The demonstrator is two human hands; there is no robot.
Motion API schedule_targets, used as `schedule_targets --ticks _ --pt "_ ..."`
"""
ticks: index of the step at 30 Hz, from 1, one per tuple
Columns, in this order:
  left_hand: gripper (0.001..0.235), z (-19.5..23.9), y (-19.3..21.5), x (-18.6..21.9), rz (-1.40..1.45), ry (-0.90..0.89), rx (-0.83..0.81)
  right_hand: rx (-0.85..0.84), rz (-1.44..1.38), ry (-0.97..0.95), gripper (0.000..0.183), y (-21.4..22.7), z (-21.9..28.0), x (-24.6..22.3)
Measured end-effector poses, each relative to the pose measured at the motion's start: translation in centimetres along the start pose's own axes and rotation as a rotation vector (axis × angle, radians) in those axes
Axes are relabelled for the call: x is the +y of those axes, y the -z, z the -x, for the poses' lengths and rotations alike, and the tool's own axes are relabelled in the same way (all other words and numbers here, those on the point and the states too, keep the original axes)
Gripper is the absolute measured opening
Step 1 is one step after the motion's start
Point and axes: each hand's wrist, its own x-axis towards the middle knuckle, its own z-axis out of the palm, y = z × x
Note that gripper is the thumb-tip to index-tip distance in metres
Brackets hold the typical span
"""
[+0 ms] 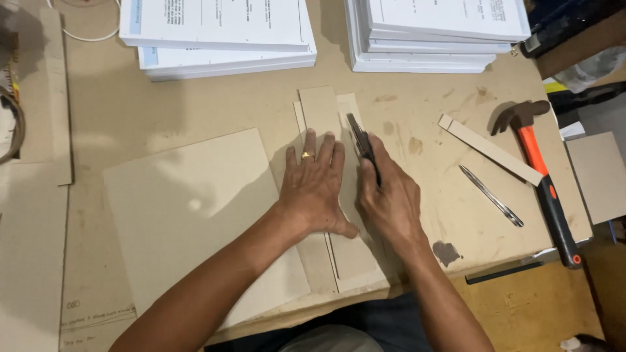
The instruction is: Measuring, marking, and cutting cardboard strips with a utility knife to prepare them for document binding or reinforcement.
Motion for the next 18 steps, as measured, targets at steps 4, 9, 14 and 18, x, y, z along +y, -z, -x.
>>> schedule_targets --ticks 4,9,14,18 --pt "0.140 -0.5 -0.3 -0.2 0.004 0.010 -0.025 -0.046 0.039 0.002 0.050 -1.4 -2.3 0.6" --pt "0.142 -1.0 -0.7 -0.3 -0.070 0.022 -0.029 0.021 0.073 0.123 0.048 -3.0 -3.7 2.2" --pt "0.141 -0.9 -0.9 -0.4 -0.056 0.002 -0.013 0.016 0.098 0.162 0.048 -3.1 -4.0 1.9" --pt "0.143 -0.8 -0.9 -0.3 -0.076 0.018 -0.008 -0.014 0.143 0.172 0.048 -2.7 -3.8 1.3"
